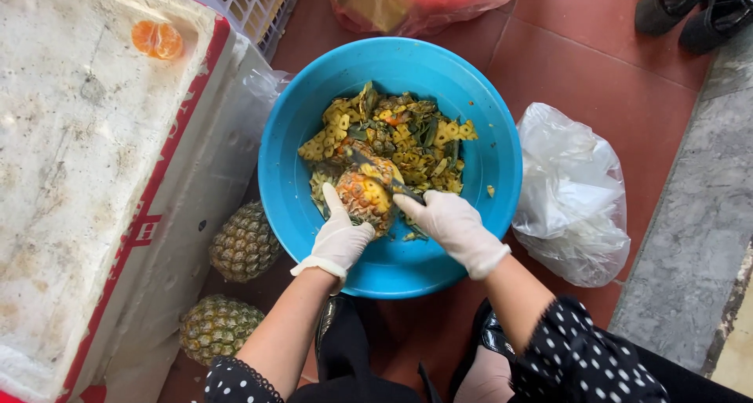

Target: Peeling a pineapple using a knife to remove the skin and eyes

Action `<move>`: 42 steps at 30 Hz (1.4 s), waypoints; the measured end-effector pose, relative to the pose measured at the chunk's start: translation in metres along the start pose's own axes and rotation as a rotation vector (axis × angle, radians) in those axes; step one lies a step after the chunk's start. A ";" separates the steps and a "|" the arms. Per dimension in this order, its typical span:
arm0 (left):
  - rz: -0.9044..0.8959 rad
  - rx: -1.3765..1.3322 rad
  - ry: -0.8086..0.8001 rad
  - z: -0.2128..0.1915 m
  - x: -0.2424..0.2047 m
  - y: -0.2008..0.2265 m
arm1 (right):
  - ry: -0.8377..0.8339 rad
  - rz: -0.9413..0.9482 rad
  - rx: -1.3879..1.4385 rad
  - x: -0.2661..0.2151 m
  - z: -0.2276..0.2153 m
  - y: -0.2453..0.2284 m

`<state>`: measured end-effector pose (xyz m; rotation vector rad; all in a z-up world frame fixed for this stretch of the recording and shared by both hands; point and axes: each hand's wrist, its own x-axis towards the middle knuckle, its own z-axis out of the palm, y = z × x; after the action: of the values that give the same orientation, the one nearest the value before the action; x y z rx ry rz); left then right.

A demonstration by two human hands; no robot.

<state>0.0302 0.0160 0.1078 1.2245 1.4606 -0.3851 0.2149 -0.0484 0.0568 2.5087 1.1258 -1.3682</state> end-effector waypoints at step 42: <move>-0.250 -1.035 -0.104 0.002 0.039 -0.048 | -0.205 0.146 0.391 -0.004 0.008 0.027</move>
<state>-0.0014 0.0126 0.0551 0.1916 1.4161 0.1582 0.2246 -0.0732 0.0477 2.5467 0.6767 -1.9030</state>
